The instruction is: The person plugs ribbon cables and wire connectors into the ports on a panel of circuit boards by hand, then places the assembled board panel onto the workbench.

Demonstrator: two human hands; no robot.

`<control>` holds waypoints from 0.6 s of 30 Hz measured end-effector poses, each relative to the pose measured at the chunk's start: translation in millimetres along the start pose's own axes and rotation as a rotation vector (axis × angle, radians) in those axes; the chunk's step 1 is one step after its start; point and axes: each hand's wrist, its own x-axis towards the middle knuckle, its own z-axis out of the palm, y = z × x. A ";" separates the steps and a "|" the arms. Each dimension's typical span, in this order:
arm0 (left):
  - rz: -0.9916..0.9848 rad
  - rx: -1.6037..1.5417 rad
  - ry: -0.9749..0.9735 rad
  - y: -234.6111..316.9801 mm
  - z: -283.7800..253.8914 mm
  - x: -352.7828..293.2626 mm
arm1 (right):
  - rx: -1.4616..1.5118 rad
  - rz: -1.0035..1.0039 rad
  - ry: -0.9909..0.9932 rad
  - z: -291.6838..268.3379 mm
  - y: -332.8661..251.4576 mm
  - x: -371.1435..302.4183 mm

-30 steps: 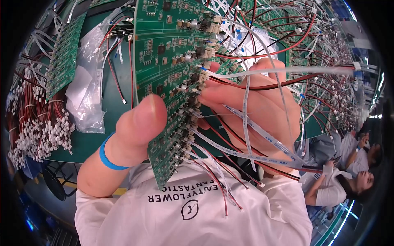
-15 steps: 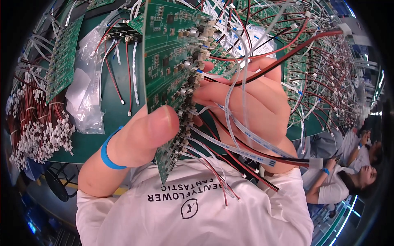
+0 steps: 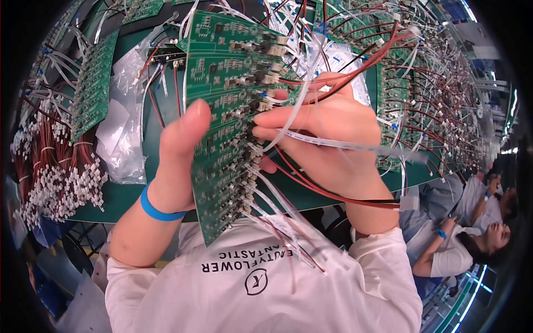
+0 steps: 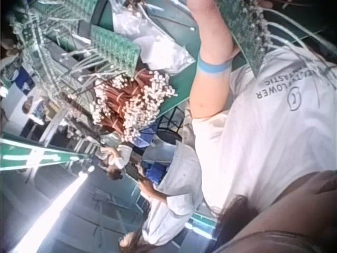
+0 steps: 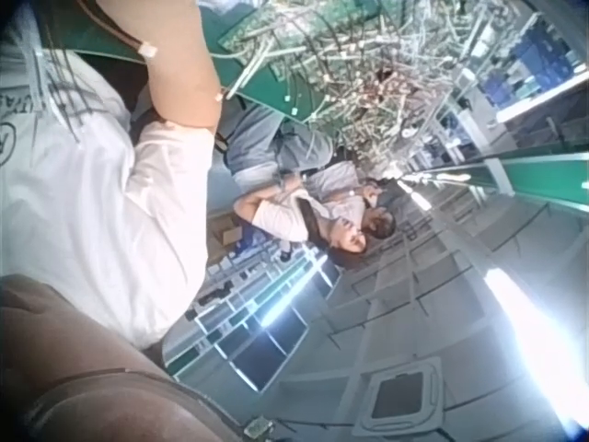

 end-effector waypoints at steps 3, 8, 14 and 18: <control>-0.060 -0.314 0.126 6.1 6.4 3.0 | 0.176 0.097 -0.046 -13.3 5.8 4.6; -0.009 -0.227 0.055 8.2 9.4 6.5 | 0.522 0.268 -0.033 -26.6 12.1 2.7; -0.078 -0.348 0.042 4.6 6.3 1.8 | 0.202 0.052 0.104 -0.9 11.3 4.0; -0.124 -0.253 0.105 2.3 4.2 -0.6 | 0.120 0.045 0.091 -4.8 11.5 5.4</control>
